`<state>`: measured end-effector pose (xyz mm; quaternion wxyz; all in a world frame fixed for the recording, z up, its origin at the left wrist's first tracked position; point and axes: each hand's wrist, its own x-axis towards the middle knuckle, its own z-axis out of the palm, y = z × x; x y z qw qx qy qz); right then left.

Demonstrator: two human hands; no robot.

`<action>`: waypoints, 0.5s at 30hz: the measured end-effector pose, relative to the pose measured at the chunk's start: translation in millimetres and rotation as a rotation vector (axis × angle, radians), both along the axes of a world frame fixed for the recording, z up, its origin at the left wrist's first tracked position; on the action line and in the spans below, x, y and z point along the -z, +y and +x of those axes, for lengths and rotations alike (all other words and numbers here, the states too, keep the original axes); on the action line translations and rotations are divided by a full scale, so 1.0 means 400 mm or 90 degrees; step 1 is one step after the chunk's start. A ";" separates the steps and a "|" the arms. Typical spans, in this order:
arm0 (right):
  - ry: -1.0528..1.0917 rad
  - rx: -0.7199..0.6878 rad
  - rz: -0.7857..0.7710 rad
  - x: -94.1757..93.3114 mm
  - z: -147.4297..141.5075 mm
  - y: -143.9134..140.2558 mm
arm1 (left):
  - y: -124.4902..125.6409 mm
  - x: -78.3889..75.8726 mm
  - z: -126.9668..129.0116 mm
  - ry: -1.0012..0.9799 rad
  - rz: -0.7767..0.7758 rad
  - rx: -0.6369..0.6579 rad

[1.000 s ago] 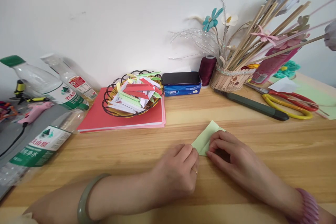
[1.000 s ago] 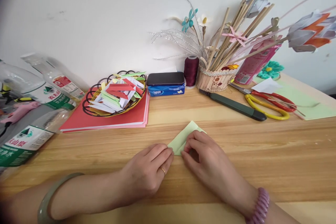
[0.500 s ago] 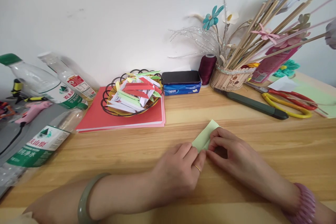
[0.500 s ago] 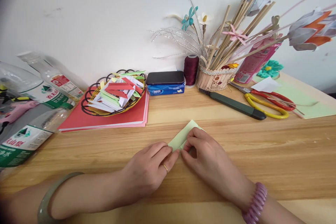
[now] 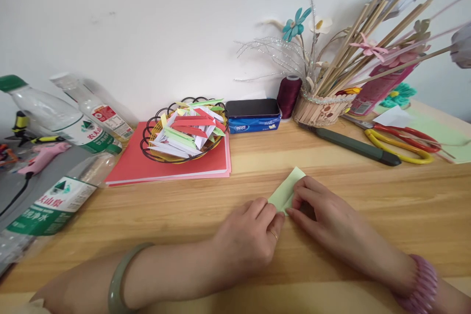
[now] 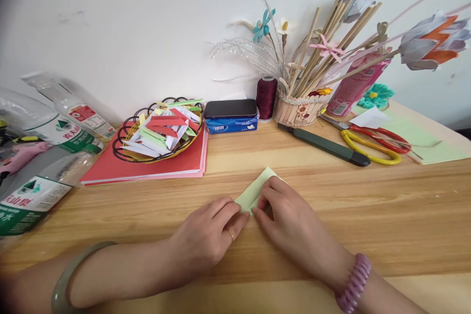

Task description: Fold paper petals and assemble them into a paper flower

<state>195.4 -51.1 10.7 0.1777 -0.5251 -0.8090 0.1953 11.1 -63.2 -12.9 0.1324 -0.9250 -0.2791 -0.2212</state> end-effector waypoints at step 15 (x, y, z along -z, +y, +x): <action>-0.040 -0.178 0.139 0.018 0.080 -0.023 | 0.040 -0.006 -0.031 0.028 -0.109 0.026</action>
